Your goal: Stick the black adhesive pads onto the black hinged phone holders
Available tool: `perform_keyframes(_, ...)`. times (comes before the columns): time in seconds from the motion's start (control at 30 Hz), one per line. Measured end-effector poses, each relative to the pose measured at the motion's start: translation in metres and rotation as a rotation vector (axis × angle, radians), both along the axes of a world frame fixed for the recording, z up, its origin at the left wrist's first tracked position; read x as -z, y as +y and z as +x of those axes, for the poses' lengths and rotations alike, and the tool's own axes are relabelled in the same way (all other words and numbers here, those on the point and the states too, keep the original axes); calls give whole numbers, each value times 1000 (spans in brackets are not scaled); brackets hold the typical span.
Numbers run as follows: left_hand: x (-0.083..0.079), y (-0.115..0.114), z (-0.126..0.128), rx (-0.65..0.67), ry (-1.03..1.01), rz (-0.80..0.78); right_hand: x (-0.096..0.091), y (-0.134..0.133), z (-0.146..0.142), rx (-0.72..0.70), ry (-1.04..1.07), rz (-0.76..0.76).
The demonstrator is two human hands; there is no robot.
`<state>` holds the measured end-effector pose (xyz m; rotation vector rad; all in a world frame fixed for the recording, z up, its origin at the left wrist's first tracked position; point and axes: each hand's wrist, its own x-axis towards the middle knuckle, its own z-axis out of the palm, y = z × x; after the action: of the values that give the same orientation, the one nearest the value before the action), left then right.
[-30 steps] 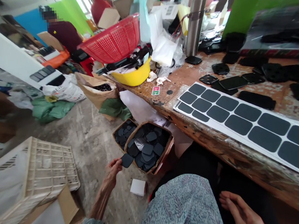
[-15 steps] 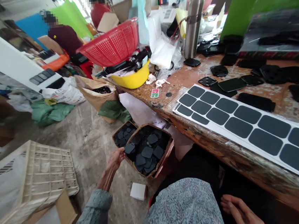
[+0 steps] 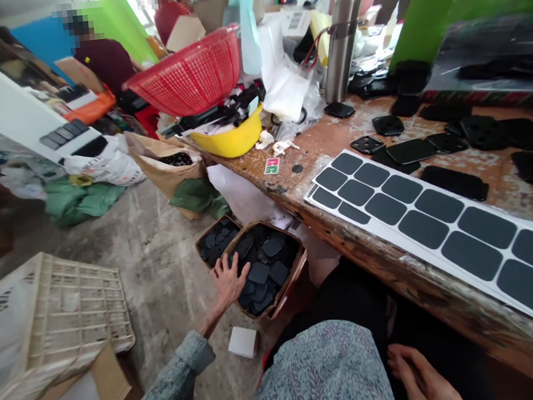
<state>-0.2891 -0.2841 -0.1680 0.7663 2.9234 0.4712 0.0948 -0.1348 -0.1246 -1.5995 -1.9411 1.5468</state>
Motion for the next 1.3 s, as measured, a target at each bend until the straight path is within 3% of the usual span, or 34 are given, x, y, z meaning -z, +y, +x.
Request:
perform_keyframes(0.1, 6, 0, 14, 44, 74, -38, -21, 2, -64, -195, -19, 312)
perform_keyframes(0.17, 9, -2, 23, 53, 103, -59, -20, 2, -118, -447, 66, 463)
perform_keyframes(0.2, 11, -3, 26, 58, 109, -68, -14, 1, -143, -585, 67, 557)
perform_keyframes(0.33, 16, -5, 37, 90, 108, -94, 26, -16, -215, -726, 54, 628)
perform_keyframes(0.43, 16, -5, 39, 107, 108, -98, 46, -32, -229, -782, 10, 661)
perform_keyframes(0.53, 12, -6, 39, 127, 112, -95, 45, -34, -232, -791, -59, 687)
perform_keyframes(0.7, 5, -3, 30, 149, 128, -75, 35, -6, -263, -728, -180, 757)
perform_keyframes(0.87, 7, 0, 19, 141, 139, -64, 46, 15, -295, -802, -232, 787)
perform_keyframes(1.03, 6, 1, 11, 154, 159, -53, 48, 20, -304, -818, -274, 853)
perform_keyframes(1.3, -6, 55, -22, 351, 161, -4, 45, 37, -307, -975, -259, 997)
